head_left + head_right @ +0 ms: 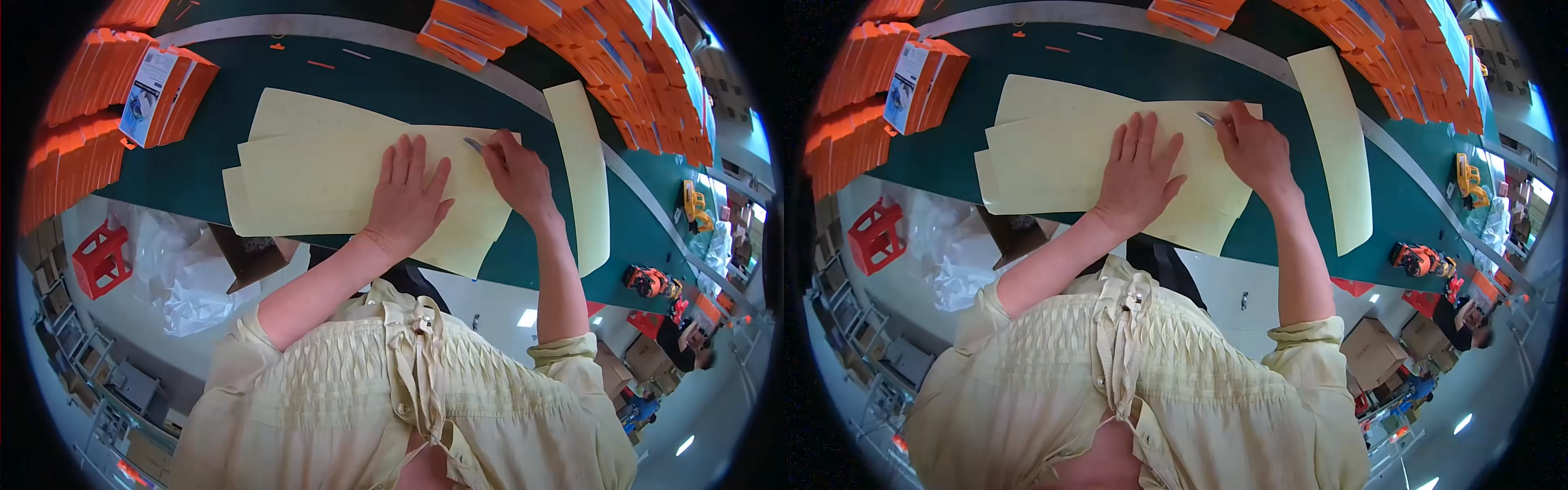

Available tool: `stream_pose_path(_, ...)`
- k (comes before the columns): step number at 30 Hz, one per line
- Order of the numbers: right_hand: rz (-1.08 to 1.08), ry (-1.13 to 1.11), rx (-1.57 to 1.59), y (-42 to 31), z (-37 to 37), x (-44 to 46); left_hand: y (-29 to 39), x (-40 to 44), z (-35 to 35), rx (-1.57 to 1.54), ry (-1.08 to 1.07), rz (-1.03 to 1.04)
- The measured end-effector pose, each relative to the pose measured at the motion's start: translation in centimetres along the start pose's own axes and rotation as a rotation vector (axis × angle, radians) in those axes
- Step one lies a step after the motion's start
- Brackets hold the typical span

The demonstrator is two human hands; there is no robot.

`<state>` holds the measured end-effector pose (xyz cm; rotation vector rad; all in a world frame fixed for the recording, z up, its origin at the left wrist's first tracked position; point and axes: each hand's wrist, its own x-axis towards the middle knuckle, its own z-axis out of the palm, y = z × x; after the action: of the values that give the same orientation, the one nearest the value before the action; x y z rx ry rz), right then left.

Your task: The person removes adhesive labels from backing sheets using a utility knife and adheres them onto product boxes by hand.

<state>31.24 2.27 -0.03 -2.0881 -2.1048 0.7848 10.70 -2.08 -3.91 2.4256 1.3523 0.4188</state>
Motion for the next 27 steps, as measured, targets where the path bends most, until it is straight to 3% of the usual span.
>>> stream_pose_path(16,-0.073,-0.105,-0.109,-0.1,0.2,2.2,0.5,0.2,0.5,0.071,-0.07,-0.021)
stream_pose_path(27,-0.15,-0.019,-0.173,-0.2,0.6,2.4,0.1,0.1,-0.1,0.043,-0.125,-0.01)
